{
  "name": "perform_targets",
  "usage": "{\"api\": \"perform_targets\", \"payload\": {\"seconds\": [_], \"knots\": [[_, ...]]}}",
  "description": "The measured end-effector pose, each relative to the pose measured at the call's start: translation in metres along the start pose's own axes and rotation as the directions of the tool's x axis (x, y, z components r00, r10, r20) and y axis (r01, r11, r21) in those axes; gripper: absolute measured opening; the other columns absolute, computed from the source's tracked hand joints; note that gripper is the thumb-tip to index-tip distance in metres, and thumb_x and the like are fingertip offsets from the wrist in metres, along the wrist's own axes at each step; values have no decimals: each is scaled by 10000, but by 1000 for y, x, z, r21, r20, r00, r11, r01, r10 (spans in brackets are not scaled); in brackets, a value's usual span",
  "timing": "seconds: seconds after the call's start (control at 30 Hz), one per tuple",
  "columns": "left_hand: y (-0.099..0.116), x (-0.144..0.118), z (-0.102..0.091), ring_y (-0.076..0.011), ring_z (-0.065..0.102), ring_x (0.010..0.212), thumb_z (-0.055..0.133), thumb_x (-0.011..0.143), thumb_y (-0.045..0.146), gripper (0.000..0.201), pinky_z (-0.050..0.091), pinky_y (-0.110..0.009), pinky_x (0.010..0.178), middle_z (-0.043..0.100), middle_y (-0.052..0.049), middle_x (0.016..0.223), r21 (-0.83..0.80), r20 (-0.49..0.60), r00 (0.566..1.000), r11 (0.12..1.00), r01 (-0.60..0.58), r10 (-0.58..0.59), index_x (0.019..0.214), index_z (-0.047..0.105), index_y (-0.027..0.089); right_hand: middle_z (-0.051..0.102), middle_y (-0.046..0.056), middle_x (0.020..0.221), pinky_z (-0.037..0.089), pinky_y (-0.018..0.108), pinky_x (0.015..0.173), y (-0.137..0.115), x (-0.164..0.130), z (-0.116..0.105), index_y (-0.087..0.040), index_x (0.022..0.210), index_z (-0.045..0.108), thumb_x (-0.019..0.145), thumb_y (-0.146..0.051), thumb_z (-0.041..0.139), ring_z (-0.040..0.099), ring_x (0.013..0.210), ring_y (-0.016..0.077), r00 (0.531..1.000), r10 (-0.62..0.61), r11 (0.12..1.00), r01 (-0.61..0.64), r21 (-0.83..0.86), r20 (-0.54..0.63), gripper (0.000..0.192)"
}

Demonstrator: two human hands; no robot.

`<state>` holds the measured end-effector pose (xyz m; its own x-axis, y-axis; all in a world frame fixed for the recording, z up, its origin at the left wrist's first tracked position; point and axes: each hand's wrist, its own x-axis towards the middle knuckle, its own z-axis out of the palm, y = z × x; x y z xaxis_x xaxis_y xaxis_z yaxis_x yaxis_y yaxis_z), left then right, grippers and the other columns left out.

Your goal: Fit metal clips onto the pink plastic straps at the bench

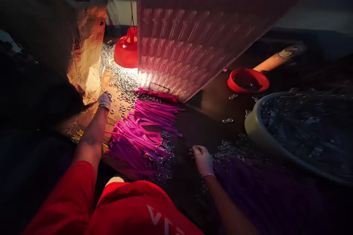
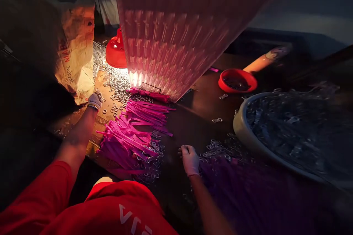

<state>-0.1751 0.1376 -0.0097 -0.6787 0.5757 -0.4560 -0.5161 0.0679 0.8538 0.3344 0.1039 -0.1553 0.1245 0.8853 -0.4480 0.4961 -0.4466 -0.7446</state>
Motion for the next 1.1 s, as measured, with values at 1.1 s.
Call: {"api": "perform_targets", "payload": {"seconds": [1.1], "knots": [[-103, -86, 3, -188, 711, 591, 473, 1012, 260, 316, 285, -150, 312, 742, -134, 806, 71, 590, 411, 552, 831, -695, 1153, 698, 87, 653, -40, 768, 500, 261, 639, -221, -126, 118, -194, 970, 658, 751, -381, 740, 576, 643, 101, 986, -122, 857, 45, 513, 118, 299]]}}
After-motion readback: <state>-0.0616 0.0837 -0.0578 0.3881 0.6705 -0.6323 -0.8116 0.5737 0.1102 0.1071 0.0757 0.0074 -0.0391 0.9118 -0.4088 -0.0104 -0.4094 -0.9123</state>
